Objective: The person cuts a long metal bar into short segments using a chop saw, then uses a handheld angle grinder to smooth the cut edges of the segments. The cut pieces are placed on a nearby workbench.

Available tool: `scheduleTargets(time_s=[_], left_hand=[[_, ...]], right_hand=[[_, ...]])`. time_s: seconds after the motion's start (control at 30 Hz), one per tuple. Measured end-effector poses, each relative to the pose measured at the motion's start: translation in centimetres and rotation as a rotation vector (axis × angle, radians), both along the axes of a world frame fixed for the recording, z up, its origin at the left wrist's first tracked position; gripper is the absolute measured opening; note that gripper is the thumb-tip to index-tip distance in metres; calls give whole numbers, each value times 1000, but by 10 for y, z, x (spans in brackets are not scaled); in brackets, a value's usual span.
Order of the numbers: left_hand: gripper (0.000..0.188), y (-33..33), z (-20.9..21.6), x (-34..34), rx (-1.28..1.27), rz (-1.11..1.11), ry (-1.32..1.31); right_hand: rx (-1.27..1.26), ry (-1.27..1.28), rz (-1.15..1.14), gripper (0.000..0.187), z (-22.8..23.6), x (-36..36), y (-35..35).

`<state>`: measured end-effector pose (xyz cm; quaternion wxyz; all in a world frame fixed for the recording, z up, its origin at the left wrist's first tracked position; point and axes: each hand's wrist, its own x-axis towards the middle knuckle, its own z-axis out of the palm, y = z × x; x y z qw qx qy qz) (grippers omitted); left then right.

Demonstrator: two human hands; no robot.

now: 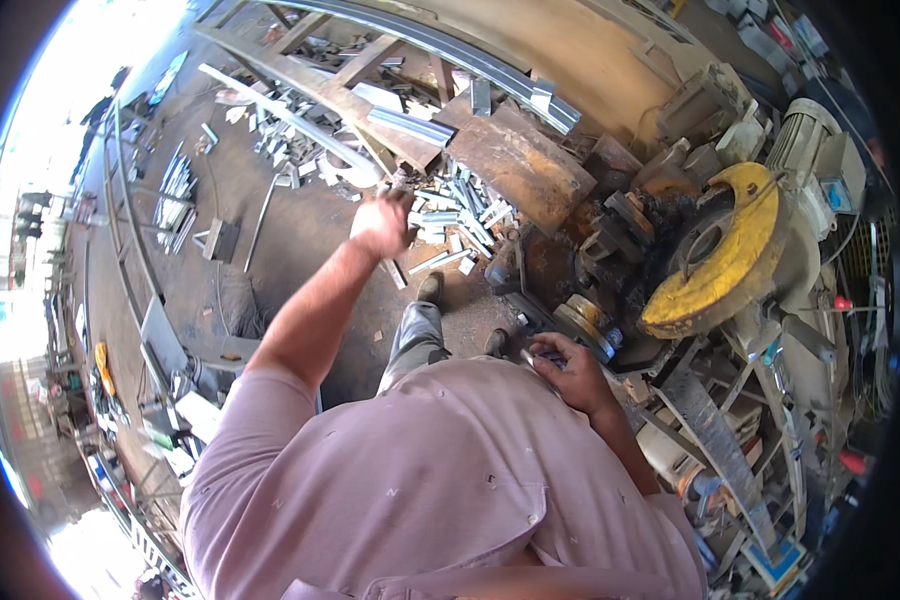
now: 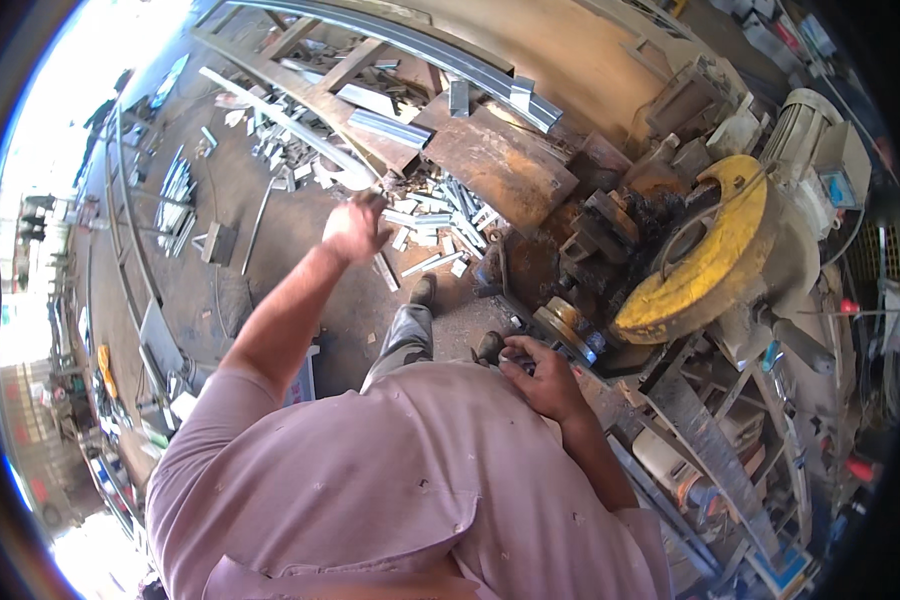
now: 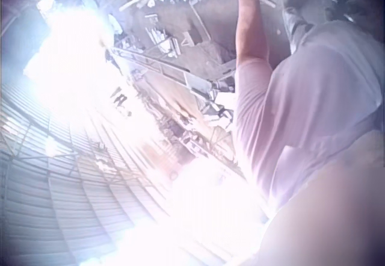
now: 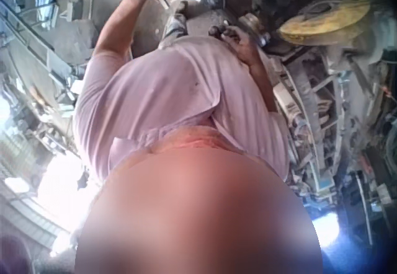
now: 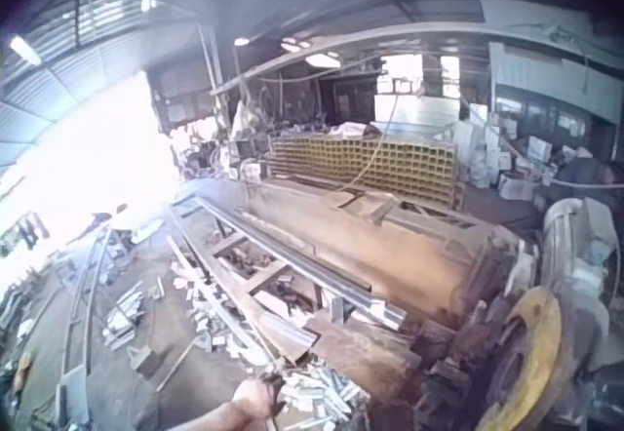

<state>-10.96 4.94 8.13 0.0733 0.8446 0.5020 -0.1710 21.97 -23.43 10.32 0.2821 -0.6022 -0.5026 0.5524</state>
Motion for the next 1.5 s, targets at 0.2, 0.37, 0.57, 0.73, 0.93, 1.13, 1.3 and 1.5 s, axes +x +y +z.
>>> scheduleTargets(time_s=[0.2,0.37,0.57,0.73,0.93,1.13,1.3,1.5], left_hand=[[65,167,-14,25,138,-163,51],[51,218,-35,16,7,-258,73],[39,209,-36,-34,19,-261,-343],[39,163,-12,-111,-29,-216,-634],[42,81,-29,-197,-236,161,-619],[45,33,-58,-244,-289,303,-593],[45,34,-68,-243,-249,350,-642],[45,41,-64,-240,-137,411,-676]], right_hand=[[-78,-11,-267,42,2,-42,34],[-106,-27,-374,41,11,-77,106],[107,-470,-300,50,4,-37,275],[350,-996,-365,69,-32,17,421],[135,-1166,-197,64,-43,35,469],[150,-870,-568,49,-46,-4,477],[51,-967,-370,53,-56,-67,496],[-37,-1072,-277,67,-51,-86,505]])
